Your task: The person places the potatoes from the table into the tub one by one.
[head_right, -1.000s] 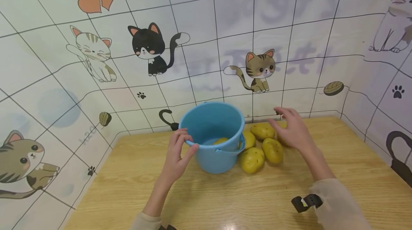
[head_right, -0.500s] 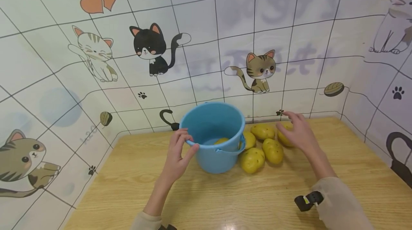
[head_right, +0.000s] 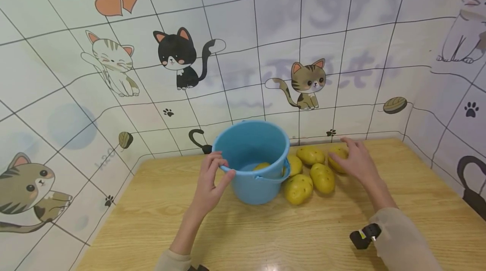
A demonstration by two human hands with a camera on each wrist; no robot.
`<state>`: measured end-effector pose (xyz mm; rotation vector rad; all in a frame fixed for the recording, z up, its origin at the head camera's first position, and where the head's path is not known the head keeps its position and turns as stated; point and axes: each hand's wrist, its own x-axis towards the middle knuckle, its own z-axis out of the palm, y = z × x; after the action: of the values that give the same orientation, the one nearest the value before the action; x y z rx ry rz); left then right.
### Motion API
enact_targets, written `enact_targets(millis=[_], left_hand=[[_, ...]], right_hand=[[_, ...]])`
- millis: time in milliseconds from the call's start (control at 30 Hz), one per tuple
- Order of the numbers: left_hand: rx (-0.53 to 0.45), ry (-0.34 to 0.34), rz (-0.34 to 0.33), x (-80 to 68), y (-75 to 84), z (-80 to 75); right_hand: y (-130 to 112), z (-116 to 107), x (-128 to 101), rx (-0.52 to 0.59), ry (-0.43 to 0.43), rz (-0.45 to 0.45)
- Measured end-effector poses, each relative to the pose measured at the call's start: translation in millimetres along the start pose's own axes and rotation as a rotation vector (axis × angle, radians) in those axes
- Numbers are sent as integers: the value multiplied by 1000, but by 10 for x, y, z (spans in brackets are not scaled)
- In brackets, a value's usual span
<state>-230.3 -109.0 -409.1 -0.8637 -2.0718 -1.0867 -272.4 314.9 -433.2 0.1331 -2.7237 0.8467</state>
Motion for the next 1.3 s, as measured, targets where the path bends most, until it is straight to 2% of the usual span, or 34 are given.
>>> enact_targets(millis=[267, 767, 1300], left_hand=[[1, -4, -10, -8, 2, -5], [0, 2, 9, -8, -5, 0], [-4, 1, 16, -14, -20, 11]], right_hand=[[104, 50, 9, -9, -88, 61], [212, 134, -13, -14, -158, 98], [199, 135, -41, -2, -125, 122]])
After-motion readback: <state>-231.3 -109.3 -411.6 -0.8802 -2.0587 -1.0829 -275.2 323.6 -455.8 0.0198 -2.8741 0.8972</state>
